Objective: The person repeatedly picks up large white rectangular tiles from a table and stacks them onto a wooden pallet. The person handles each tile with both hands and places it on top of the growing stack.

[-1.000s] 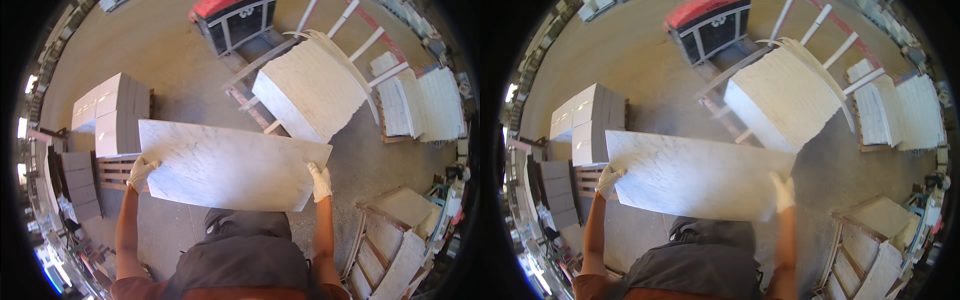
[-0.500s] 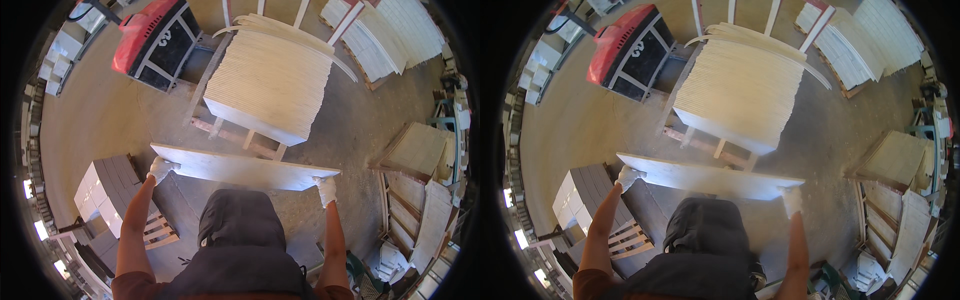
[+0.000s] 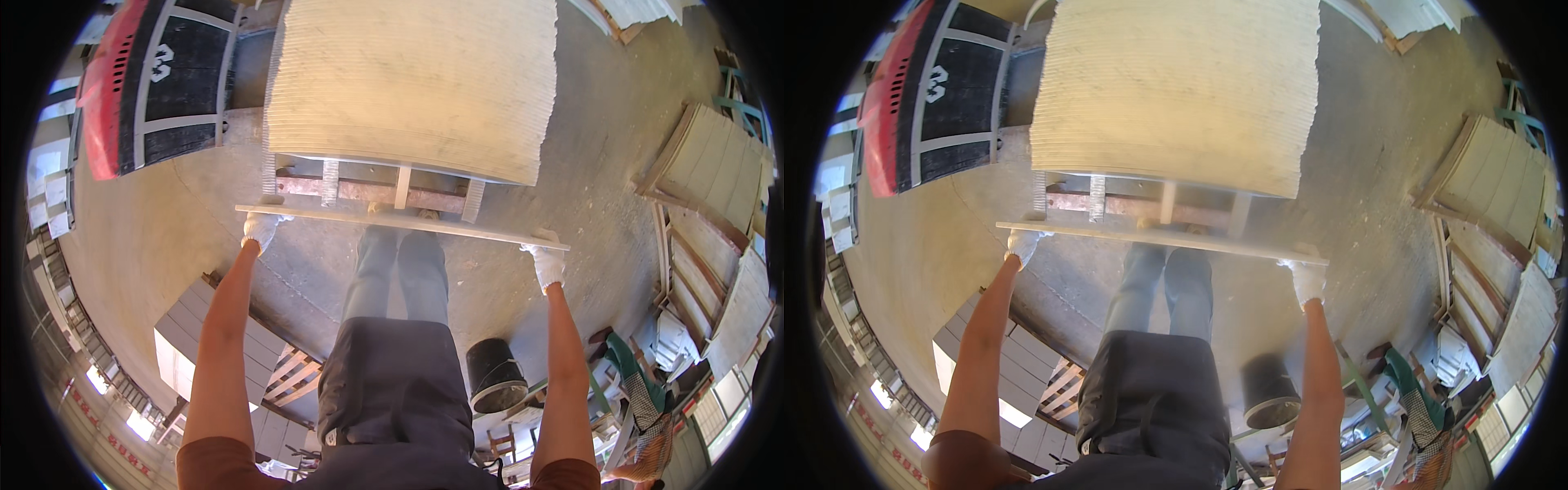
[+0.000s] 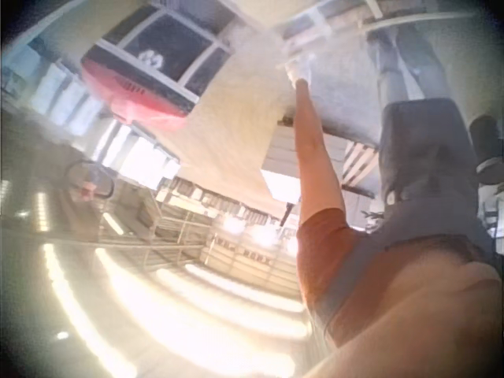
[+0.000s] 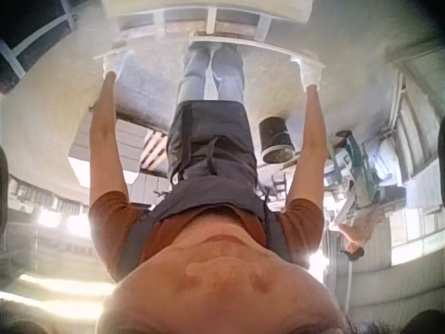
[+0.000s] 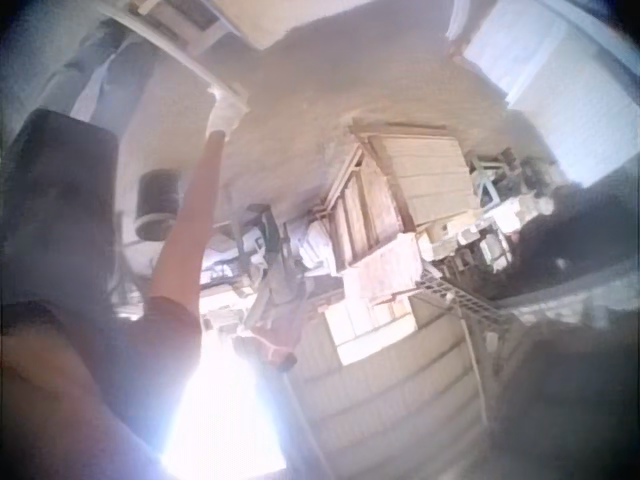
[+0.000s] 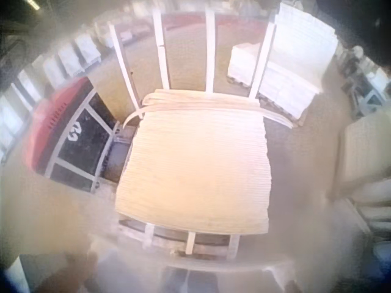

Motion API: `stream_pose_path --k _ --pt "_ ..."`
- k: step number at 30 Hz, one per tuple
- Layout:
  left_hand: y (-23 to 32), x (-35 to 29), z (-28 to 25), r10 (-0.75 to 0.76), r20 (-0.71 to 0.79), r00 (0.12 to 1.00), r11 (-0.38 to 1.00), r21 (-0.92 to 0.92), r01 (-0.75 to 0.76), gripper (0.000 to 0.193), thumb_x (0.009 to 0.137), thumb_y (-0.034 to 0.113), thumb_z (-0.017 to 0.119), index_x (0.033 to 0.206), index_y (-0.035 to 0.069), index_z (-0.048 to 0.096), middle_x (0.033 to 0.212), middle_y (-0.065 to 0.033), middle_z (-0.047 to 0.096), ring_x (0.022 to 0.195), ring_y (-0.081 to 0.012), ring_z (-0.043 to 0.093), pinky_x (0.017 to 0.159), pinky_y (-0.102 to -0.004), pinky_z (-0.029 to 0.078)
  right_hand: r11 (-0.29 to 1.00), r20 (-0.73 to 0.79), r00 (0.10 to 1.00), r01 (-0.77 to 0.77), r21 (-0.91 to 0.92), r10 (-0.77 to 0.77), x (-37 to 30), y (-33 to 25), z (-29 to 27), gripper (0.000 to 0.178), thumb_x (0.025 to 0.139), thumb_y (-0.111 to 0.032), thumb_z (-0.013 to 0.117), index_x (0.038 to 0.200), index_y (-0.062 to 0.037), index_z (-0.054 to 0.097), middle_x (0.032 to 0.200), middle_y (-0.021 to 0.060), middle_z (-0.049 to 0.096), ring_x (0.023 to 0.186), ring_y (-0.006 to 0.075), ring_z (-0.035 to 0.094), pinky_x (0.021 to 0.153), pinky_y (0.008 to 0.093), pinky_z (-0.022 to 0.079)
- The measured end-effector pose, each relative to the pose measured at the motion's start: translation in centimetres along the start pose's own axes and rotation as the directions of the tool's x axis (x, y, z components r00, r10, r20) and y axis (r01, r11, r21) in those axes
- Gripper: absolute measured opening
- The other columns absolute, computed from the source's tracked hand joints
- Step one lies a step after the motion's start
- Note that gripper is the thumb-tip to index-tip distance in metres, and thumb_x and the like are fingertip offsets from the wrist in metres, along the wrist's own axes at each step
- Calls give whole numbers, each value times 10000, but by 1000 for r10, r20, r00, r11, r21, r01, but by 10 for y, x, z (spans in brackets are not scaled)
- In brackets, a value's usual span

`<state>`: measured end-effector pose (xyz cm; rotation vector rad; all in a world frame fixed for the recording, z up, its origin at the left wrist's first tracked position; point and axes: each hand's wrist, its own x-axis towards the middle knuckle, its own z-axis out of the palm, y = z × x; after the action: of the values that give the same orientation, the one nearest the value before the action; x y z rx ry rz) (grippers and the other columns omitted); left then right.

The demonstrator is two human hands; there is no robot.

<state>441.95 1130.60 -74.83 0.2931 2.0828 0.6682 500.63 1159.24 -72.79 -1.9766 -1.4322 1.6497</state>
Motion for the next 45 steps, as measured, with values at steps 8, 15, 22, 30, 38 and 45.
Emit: stream_pose_path --k 8,15,22,30,38,45 --pt "-45 101 45 8 -155 988 959 282 36 286 948 134 645 1228 148 695 1126 -7 726 1052 -128 660 936 -304 513 972 -57 994 78 -220 -93 91 83 45 363 896 -126 718 1237 -25 649 1167 96 696 1094 200 632 973 337 488" --pt "-116 148 66 98 -72 993 984 155 -86 250 997 126 599 1231 111 685 1185 -19 703 1077 -127 646 933 -295 510 982 -62 997 32 -187 -44 131 134 70 408 915 -124 709 1309 -40 641 1242 101 688 1176 208 623 1005 345 485" --pt "-170 144 58 -94 84 992 915 -385 119 398 1033 217 583 1402 70 557 1349 -27 624 1262 -155 560 1067 -316 441 978 43 998 34 206 -44 56 85 76 450 975 -185 673 1391 -50 566 1350 118 634 1225 283 613 1056 413 495" --pt "-148 76 61 -226 301 926 667 -645 373 432 1012 237 619 1413 104 528 1326 -42 627 1261 -223 588 1080 -441 485 240 286 824 -442 864 489 20 48 125 278 1020 -133 607 1280 -36 601 1261 105 676 1139 287 660 961 426 580" --pt "-59 -16 81 -120 488 865 242 -830 502 370 990 104 610 1352 100 537 1328 -42 621 1213 -235 623 1057 -525 519 180 260 799 -413 893 542 6 77 133 241 998 -148 635 1210 -33 629 1150 136 712 1037 261 695 823 393 606" --pt "-97 -3 114 -511 291 809 103 -913 394 292 983 48 601 1274 48 570 1235 -107 661 1138 -239 660 979 -435 590 335 208 747 -504 796 631 -7 103 128 270 951 -348 718 988 -85 665 753 82 691 639 239 654 621 388 561"
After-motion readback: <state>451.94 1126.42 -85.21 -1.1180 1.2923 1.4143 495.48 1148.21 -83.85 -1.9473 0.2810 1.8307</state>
